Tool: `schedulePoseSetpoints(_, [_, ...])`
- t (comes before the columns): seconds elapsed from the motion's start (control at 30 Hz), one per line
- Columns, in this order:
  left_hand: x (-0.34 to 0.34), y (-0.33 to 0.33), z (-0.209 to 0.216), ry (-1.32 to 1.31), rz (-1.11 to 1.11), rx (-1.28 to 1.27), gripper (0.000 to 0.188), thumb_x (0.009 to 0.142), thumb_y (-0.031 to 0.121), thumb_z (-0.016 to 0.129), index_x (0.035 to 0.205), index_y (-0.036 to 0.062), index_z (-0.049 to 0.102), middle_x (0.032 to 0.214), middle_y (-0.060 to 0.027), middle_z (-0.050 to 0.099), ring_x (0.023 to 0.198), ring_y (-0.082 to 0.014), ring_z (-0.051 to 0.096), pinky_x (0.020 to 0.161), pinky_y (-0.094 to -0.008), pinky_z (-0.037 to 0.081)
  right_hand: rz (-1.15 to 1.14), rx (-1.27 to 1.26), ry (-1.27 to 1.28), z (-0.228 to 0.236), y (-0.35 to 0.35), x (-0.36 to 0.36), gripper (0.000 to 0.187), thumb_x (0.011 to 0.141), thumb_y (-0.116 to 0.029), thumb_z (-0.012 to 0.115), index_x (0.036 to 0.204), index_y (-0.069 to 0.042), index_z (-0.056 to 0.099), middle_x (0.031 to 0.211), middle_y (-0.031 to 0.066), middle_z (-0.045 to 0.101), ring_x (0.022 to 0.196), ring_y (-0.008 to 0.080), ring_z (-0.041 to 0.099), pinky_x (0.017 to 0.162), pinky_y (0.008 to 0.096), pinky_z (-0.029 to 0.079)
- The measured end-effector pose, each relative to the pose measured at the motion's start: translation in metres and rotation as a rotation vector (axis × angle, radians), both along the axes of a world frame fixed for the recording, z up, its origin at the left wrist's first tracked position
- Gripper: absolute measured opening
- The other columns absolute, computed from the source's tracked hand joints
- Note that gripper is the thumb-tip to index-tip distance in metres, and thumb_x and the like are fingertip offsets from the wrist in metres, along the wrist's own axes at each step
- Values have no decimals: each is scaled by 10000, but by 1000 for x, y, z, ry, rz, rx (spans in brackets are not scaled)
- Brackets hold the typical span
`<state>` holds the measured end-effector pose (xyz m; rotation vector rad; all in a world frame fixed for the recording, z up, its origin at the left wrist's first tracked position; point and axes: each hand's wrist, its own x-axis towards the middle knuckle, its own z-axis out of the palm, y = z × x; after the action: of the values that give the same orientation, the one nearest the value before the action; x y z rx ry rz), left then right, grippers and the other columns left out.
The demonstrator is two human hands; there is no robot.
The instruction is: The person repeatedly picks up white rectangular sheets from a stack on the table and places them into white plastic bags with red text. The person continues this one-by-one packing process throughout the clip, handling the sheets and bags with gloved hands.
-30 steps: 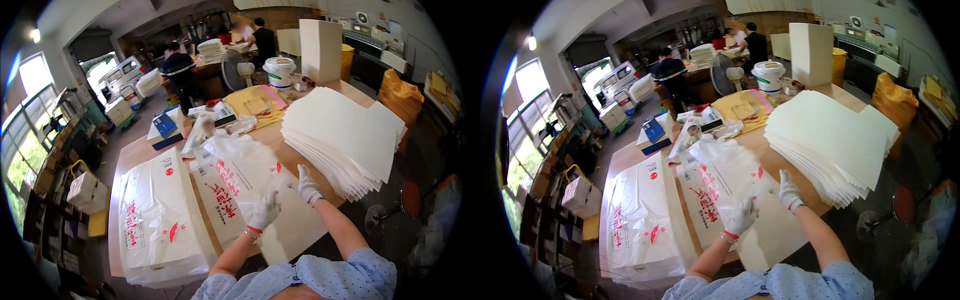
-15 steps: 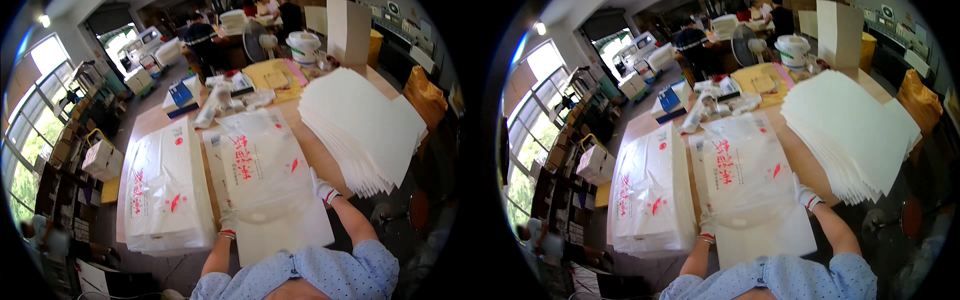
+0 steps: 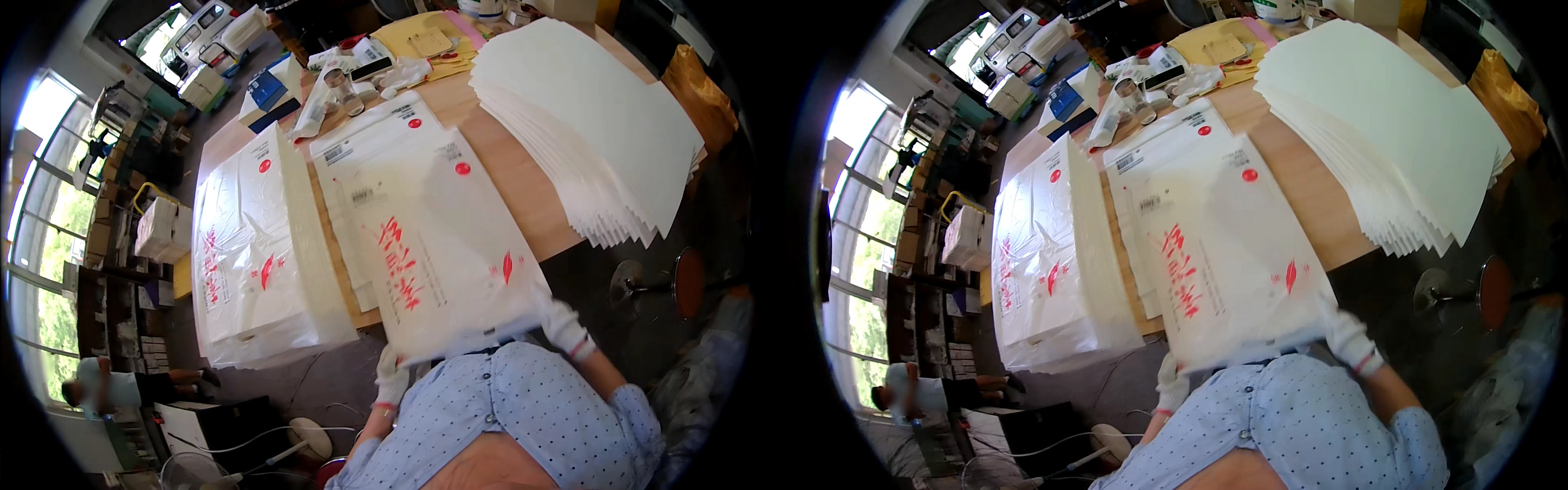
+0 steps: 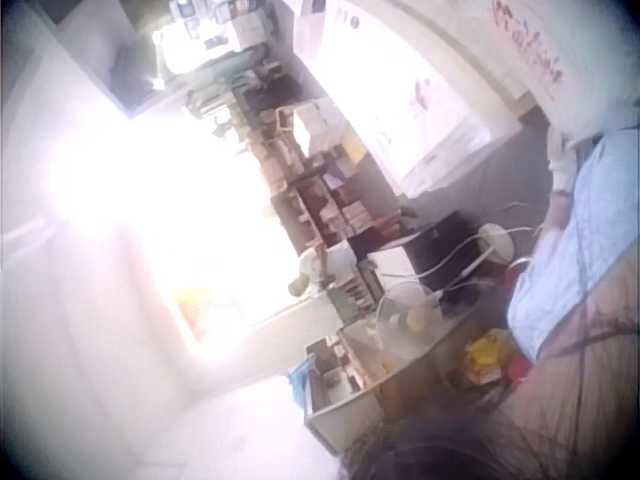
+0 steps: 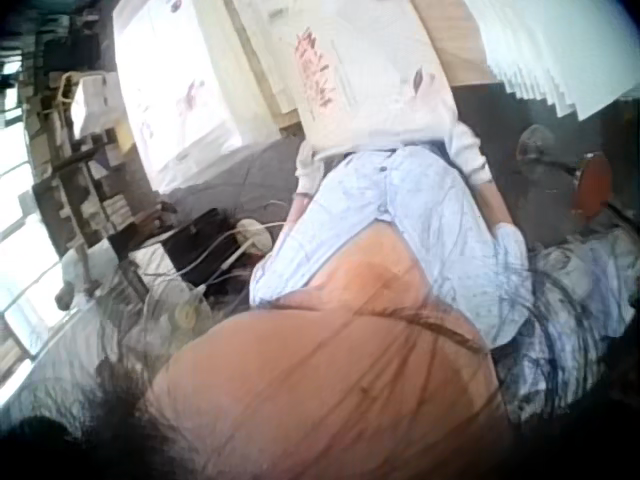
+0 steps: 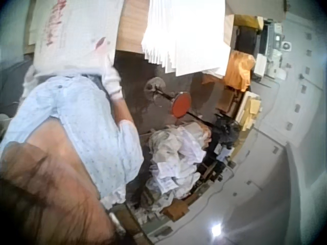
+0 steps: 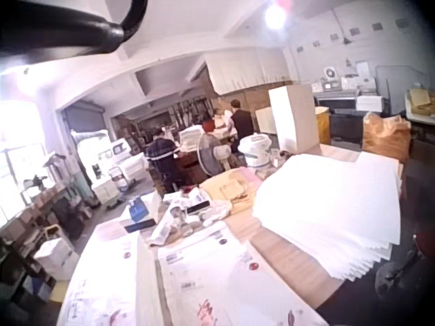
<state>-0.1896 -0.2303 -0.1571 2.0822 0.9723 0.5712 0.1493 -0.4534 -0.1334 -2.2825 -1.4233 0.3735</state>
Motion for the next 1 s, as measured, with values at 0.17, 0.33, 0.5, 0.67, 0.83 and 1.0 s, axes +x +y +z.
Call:
schedulePoseSetpoints(0.17, [-15,10,-37,-112,530,-134,55,773,-15,460,806,29,471,704,-91,469,623,-225,462,598,-346,407,-117,-379,209,21,19,5,548,830,-234,514,1346,-130,362,830,131,634,756,310,617,728,417,478])
schedulePoseSetpoints(0.33, [33,39,72,-306,188,176,127,755,-76,427,776,33,489,685,-65,469,636,-147,497,559,-289,420,-811,409,1428,-21,38,12,362,870,-256,572,1169,-54,548,1067,87,622,985,164,587,851,318,463])
schedulePoseSetpoints(0.5, [22,83,151,-828,241,100,85,859,58,446,799,89,497,793,-2,475,801,-126,489,710,-277,432,-262,581,1624,-22,126,-51,377,859,-185,596,1176,5,527,1088,76,591,963,155,564,854,282,444])
schedulePoseSetpoints(0.67, [-56,152,235,-1092,439,456,214,912,259,406,897,77,517,943,-32,485,933,-154,478,854,-333,415,131,456,1374,12,265,-105,394,867,-252,608,1159,1,532,1033,82,601,881,147,592,773,264,495])
schedulePoseSetpoints(0.83, [-218,282,171,-395,1003,1026,313,897,265,427,1008,-4,544,968,-114,543,950,-223,516,846,-370,441,518,17,1451,102,326,-205,262,901,-269,541,954,-13,561,768,70,631,673,111,613,646,240,517])
schedulePoseSetpoints(1.0, [-294,282,58,-837,905,-3,440,872,297,420,1130,-38,541,1105,-168,564,1019,-277,538,889,-408,442,614,28,990,78,308,-230,352,921,-353,486,1005,-19,555,896,97,650,687,149,635,696,310,502])
